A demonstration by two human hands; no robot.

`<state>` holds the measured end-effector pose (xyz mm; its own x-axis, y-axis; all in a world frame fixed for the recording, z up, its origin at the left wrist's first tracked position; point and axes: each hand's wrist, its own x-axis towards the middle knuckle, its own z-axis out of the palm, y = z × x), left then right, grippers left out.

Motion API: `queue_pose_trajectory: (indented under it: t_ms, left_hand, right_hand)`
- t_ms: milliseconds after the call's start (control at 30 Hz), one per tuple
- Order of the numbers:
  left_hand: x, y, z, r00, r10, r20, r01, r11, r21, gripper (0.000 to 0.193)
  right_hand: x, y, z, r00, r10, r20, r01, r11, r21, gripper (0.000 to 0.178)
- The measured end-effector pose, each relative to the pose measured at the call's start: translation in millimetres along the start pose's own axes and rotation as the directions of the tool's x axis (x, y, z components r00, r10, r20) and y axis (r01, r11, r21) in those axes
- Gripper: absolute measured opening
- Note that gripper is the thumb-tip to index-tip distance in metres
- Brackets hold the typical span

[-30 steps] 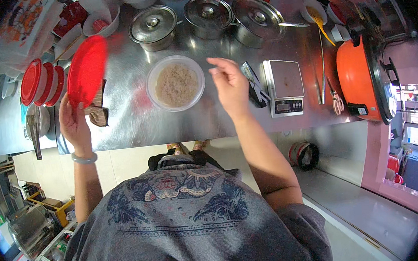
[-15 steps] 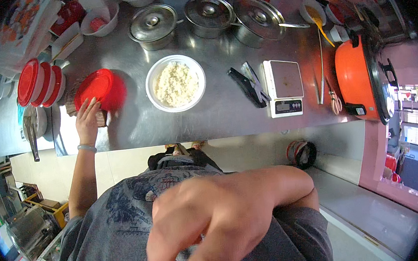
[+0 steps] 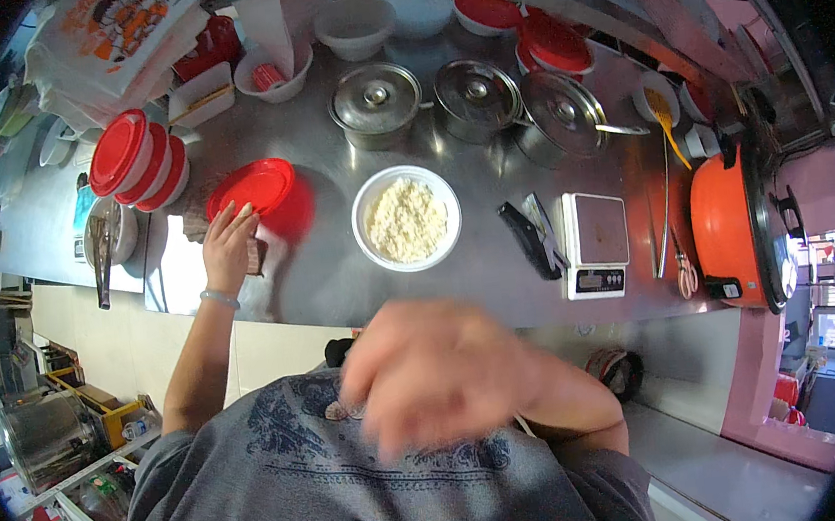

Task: The person assembles a meal by placing rice into a bowl, adding fried eggs, and topping with a dark sauce and a packet of seasoned shredded meat. They use chopsticks to transfer ingredients and arrange them in the bowl.

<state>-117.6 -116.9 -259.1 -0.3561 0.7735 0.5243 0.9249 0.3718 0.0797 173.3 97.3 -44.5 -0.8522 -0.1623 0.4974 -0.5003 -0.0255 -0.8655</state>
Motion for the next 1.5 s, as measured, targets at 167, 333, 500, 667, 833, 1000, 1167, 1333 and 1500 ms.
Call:
queue_pose_trajectory:
  t_ms: [167, 333, 500, 667, 833, 1000, 1167, 1333, 1500]
  left_hand:
    - [26.7, 55.5, -45.6, 0.972, -0.088, -0.216, -0.034, 0.863, -0.504, 0.028]
    - [57.0, 123.9, -22.9, 0.85, -0.4, 0.343, 0.356, -0.043, -0.934, 0.028]
    - [68.8, 140.0, 23.2, 0.571, -0.376, 0.73, 0.569, -0.46, -0.682, 0.032]
    - [64.6, 132.8, 44.8, 0.592, -0.411, 0.694, 0.692, -0.184, -0.698, 0.027]
    - [62.7, 74.6, 7.3, 0.814, -0.57, 0.112, 0.384, 0.383, -0.84, 0.02]
    - [46.4, -3.0, -37.3, 0.973, -0.229, 0.026, 0.23, 0.958, -0.169, 0.02]
    - [80.0, 4.7, -18.4, 0.932, -0.145, 0.331, 0.182, 0.98, -0.082, 0.026]
    - [250.8, 29.8, 84.0, 0.983, 0.108, 0.145, -0.057, 0.947, -0.317, 0.022]
    - [423.3, 66.7, 229.2, 0.863, 0.144, 0.485, -0.153, 0.988, -0.023, 0.028]
  right_hand:
    - [-64.6, 89.4, -33.9, 0.68, 0.219, -0.699, -0.497, 0.839, -0.222, 0.023]
    - [-103.5, 140.3, -45.5, 0.607, 0.355, -0.711, -0.556, 0.829, -0.06, 0.044]
    - [-115.0, 165.5, -68.4, 0.427, 0.533, -0.73, -0.586, 0.778, 0.225, 0.031]
    - [-118.3, 178.9, -67.8, 0.274, 0.691, -0.669, -0.707, 0.616, 0.347, 0.027]
    - [-117.2, 172.3, -83.4, 0.505, 0.465, -0.727, -0.681, 0.733, -0.004, 0.037]
    - [-122.8, 188.9, -108.3, 0.354, 0.456, -0.817, -0.9, 0.402, -0.166, 0.042]
    - [-121.2, 234.9, -110.3, 0.234, 0.666, -0.708, -0.922, 0.383, 0.055, 0.027]
    - [-140.8, 226.6, -146.6, 0.346, 0.465, -0.815, -0.878, 0.467, -0.106, 0.021]
    - [-156.6, 208.1, -177.9, 0.006, 0.678, -0.735, -0.897, 0.328, 0.296, 0.021]
